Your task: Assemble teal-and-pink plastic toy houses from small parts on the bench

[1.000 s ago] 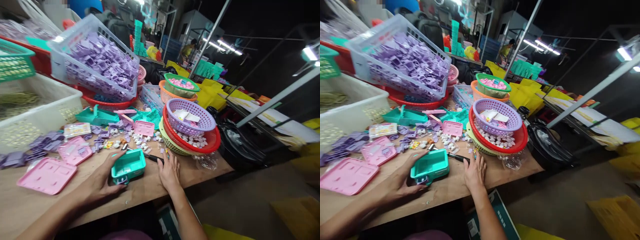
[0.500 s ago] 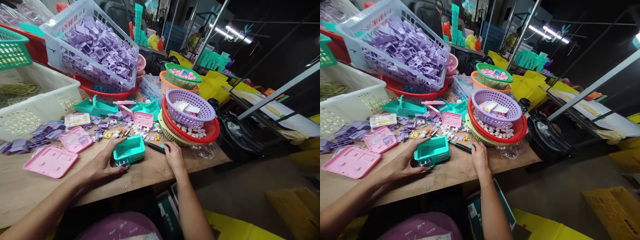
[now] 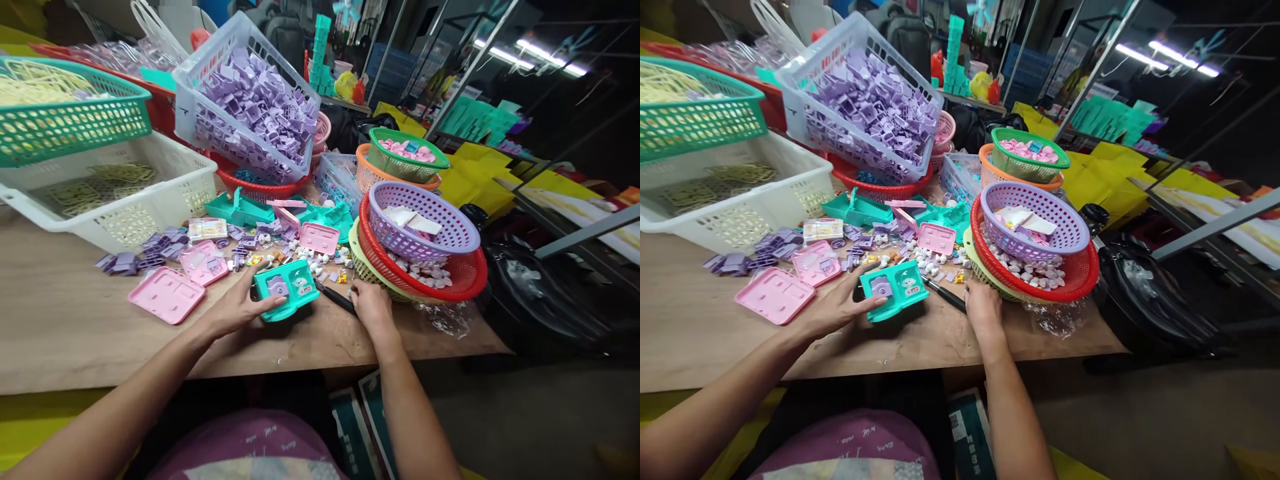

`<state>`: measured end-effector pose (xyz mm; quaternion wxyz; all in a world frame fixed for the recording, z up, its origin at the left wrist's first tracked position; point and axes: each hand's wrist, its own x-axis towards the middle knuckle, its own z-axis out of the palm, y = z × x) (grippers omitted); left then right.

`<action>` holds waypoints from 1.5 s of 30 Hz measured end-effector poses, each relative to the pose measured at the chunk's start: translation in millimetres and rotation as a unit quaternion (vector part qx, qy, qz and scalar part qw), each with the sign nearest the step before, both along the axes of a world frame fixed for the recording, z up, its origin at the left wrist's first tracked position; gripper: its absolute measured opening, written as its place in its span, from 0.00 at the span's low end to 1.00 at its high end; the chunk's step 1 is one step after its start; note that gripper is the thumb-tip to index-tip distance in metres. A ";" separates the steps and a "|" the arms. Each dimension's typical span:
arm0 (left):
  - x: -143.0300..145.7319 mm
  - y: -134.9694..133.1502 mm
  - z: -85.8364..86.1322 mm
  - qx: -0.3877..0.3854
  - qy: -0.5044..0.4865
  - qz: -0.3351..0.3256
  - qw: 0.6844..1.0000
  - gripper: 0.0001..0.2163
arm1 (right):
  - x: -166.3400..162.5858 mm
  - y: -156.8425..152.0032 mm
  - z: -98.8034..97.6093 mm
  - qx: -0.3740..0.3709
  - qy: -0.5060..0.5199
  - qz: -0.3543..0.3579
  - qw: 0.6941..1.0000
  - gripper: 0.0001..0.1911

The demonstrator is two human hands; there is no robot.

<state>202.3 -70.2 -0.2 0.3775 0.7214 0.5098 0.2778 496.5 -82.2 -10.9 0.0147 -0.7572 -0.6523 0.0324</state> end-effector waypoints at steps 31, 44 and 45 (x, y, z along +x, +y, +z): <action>42.0 -8.3 22.2 -0.025 0.109 0.048 0.993 0.44 | -83.4 -35.5 5.5 0.282 0.503 0.128 0.807 0.05; 52.8 -13.2 30.7 -0.004 0.183 0.067 0.981 0.42 | -82.6 -37.4 7.2 0.351 0.389 0.137 0.840 0.04; 52.8 -13.6 30.4 -0.002 0.184 0.066 0.981 0.42 | -82.5 -37.7 9.0 0.354 0.379 0.142 0.843 0.04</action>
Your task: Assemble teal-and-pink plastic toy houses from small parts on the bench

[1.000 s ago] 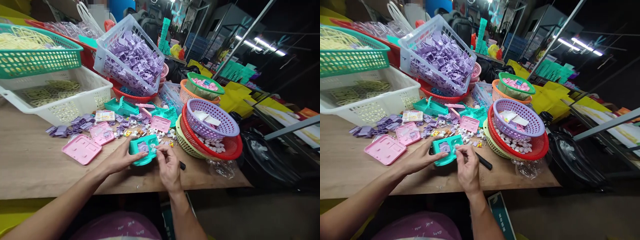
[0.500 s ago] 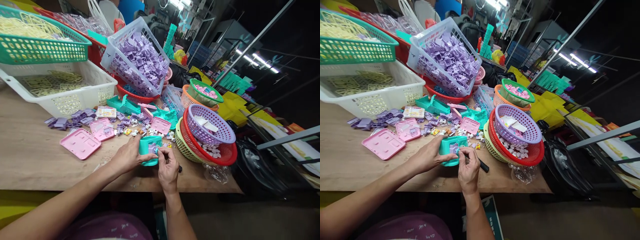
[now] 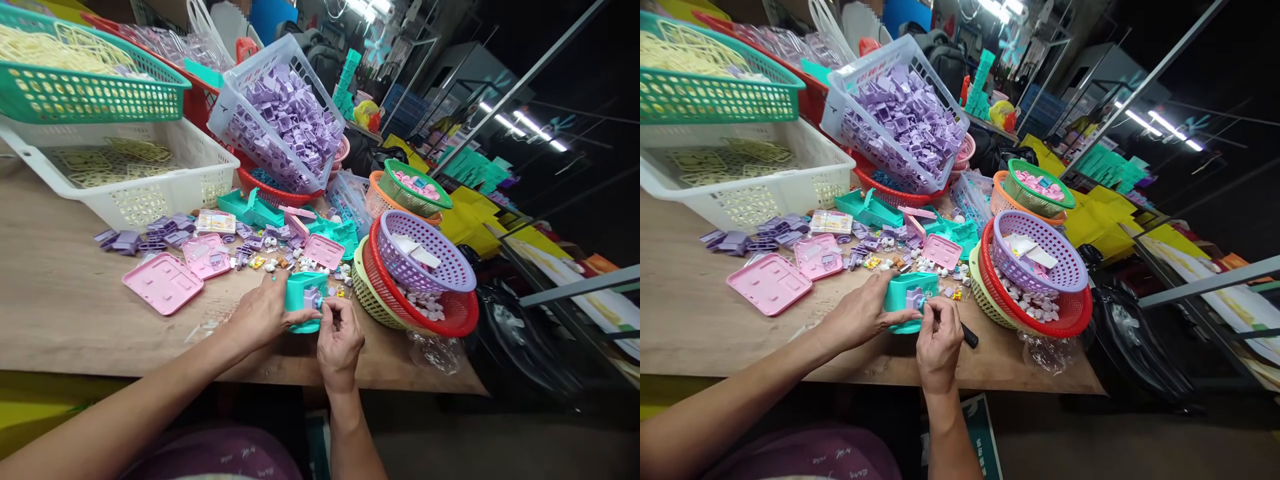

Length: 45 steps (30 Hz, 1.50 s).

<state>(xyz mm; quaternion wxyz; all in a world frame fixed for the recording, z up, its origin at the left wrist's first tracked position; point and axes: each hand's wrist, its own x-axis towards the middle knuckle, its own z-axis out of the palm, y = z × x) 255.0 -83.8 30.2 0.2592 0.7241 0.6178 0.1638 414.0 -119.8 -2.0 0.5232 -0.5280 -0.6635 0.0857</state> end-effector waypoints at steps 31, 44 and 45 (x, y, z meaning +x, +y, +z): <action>-21.2 -10.0 -33.4 0.106 0.052 -0.093 0.989 0.26 | -0.1 -25.3 -32.0 -0.041 -0.125 0.094 0.987 0.13; -80.7 1.6 -59.8 0.169 -0.085 -0.150 0.970 0.26 | -37.9 -28.2 -43.9 -0.075 -0.088 0.198 0.973 0.13; -84.9 2.1 -59.3 0.174 -0.083 -0.156 0.969 0.26 | -39.1 -26.4 -42.5 -0.076 -0.093 0.220 0.968 0.14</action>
